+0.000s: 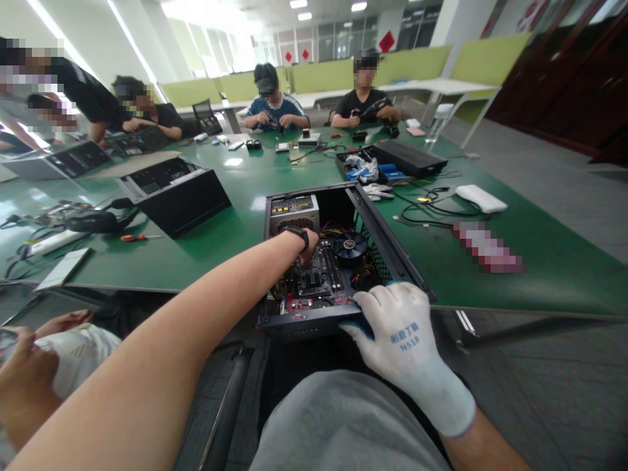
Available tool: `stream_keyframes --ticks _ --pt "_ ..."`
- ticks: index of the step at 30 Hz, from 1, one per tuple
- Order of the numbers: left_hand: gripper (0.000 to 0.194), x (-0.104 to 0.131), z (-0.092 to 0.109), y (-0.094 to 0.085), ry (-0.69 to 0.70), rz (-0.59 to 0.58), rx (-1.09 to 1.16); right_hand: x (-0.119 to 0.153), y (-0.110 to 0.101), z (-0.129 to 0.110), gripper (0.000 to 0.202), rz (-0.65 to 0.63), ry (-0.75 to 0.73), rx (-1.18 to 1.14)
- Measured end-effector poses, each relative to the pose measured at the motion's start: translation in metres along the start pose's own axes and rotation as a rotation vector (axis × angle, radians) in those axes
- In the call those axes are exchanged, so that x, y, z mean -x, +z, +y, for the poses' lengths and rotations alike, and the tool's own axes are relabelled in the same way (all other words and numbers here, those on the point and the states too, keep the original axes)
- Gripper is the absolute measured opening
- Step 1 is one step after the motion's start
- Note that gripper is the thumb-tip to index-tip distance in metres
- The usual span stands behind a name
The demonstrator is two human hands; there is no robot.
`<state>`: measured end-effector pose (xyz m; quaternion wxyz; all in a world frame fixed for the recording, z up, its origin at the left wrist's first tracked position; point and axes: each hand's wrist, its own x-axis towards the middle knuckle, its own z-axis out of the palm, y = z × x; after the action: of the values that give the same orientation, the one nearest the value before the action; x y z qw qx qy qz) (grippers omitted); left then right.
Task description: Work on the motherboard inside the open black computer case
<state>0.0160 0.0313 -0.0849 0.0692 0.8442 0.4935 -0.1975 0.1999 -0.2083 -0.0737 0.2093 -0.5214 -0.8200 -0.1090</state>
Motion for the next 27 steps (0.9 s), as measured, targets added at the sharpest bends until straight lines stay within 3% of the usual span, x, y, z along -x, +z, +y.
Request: stream_keyframes --ticks 3,14,22,27 --pt "0.042 -0.0002 -0.0011 0.0005 -0.061 -0.058 -0.058 0.0006 0.0003 -0.0002 0.031 0.003 0.000 -0.009" --pt "0.039 -0.0030 -0.0024 0.0030 -0.054 -0.085 -0.104 0.0007 0.0031 -0.0002 0.032 0.042 -0.017 0.008" --pt "0.032 -0.0016 -0.0016 0.0020 -0.111 -0.011 0.133 0.0024 0.0031 0.0010 0.031 0.067 -0.031 -0.005" --pt "0.030 -0.0025 -0.0014 -0.0001 -0.145 -0.057 0.054 0.0043 0.0047 0.0019 0.030 0.078 -0.025 -0.017"
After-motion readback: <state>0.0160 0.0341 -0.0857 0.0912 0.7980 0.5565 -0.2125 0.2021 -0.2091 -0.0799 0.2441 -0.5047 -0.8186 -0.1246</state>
